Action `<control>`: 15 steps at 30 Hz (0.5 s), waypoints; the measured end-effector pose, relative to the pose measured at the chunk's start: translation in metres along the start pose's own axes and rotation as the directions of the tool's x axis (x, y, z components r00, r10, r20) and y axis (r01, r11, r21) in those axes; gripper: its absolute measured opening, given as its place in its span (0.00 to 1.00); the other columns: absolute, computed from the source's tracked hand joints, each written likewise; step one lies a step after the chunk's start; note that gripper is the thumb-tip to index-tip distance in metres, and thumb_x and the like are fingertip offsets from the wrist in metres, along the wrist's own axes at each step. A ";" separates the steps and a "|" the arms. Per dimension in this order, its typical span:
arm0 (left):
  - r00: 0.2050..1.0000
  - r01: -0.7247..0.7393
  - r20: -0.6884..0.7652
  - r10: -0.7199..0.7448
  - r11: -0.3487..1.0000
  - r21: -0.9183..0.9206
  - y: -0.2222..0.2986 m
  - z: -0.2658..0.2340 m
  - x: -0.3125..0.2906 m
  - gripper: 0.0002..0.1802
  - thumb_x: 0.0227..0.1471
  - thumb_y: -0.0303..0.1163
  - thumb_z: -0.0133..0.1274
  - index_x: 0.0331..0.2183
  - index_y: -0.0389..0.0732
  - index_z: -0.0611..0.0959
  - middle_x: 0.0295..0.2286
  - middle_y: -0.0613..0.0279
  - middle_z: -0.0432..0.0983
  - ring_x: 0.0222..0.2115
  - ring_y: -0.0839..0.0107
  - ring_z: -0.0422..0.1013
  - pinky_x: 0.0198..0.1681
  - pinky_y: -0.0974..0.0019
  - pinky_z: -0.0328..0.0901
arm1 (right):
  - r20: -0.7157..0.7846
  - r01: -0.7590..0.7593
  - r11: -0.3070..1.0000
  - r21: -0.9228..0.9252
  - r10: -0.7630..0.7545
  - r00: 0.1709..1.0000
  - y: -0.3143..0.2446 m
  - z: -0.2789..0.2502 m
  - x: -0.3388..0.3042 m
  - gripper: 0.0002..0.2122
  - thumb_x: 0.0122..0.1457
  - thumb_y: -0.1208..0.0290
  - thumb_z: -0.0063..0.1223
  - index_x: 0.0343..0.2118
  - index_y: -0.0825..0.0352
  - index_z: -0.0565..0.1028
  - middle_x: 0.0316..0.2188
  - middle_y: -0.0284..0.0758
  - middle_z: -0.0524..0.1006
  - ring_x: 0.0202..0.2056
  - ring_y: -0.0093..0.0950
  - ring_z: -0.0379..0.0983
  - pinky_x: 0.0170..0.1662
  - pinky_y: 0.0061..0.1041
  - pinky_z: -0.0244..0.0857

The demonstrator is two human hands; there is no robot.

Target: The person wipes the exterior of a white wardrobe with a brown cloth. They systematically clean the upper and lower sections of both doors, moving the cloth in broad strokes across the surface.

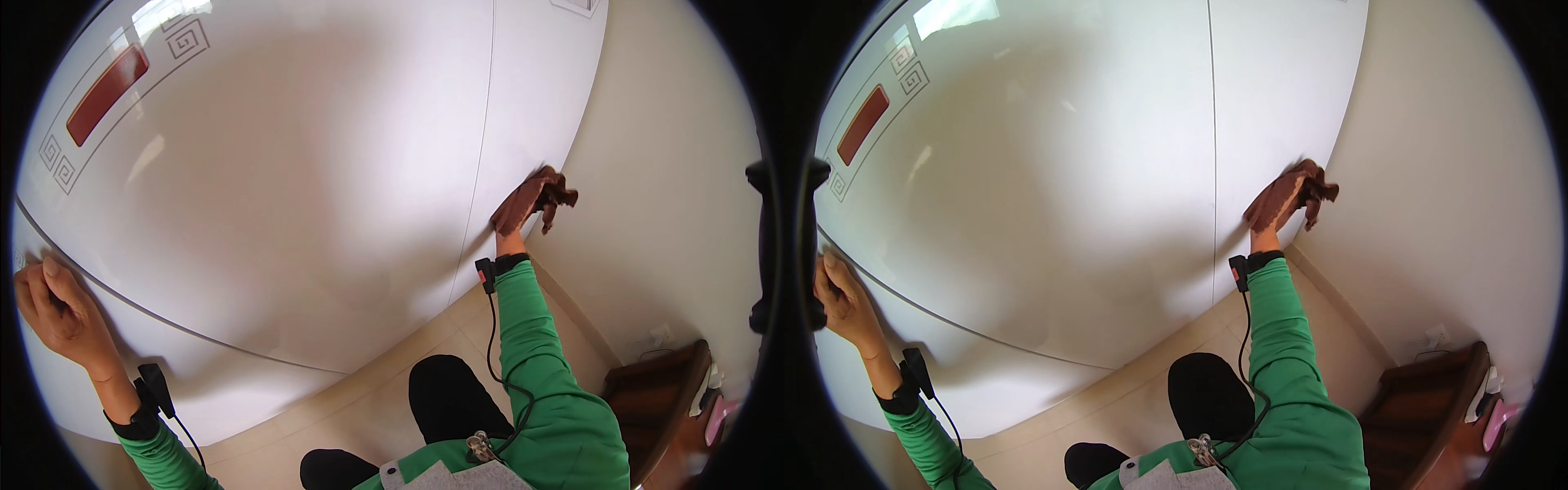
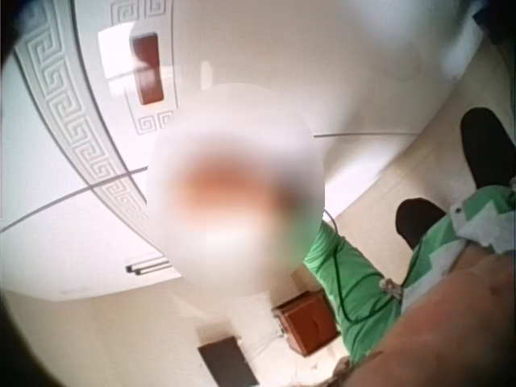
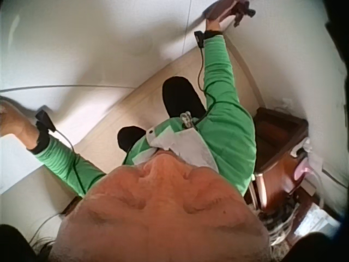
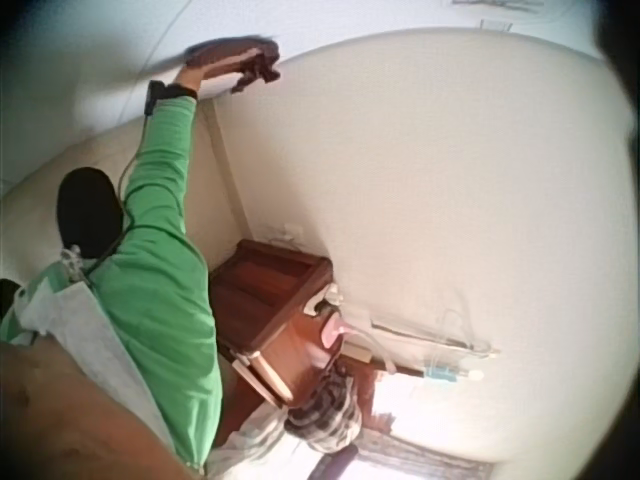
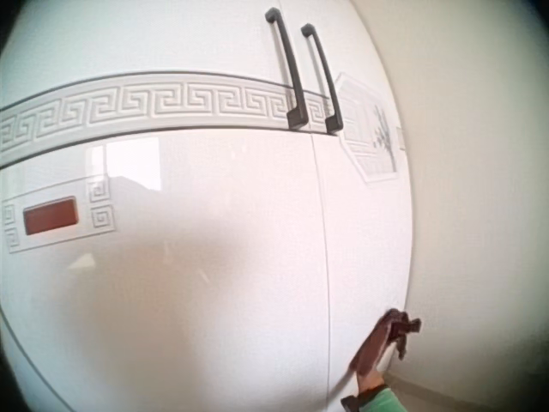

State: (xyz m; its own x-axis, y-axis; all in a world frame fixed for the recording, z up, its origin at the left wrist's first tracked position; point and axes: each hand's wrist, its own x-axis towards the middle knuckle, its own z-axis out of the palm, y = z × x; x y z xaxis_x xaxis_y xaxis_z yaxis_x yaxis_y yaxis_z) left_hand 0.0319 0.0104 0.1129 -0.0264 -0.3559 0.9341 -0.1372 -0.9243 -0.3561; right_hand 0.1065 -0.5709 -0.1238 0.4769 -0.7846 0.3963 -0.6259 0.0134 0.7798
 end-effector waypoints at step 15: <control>0.998 0.006 0.069 -0.011 0.998 0.070 -0.015 0.002 -0.006 0.05 0.63 0.24 0.53 0.37 0.30 0.79 0.35 0.55 0.72 0.38 0.60 0.67 0.40 0.64 0.66 | -0.908 0.560 -0.786 0.260 -0.002 0.419 0.089 -0.148 -0.122 0.31 0.59 0.56 0.57 0.64 0.58 0.63 0.64 0.33 0.63 0.66 0.32 0.57 0.65 0.33 0.55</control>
State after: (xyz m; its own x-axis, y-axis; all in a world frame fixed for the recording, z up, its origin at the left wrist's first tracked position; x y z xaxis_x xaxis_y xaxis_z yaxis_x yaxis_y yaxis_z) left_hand 0.0362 0.0257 0.1126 0.0433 -0.3547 0.9340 -0.0681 -0.9337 -0.3515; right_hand 0.0838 -0.3829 -0.0308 0.7614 0.2340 0.6046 0.5987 -0.6115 -0.5173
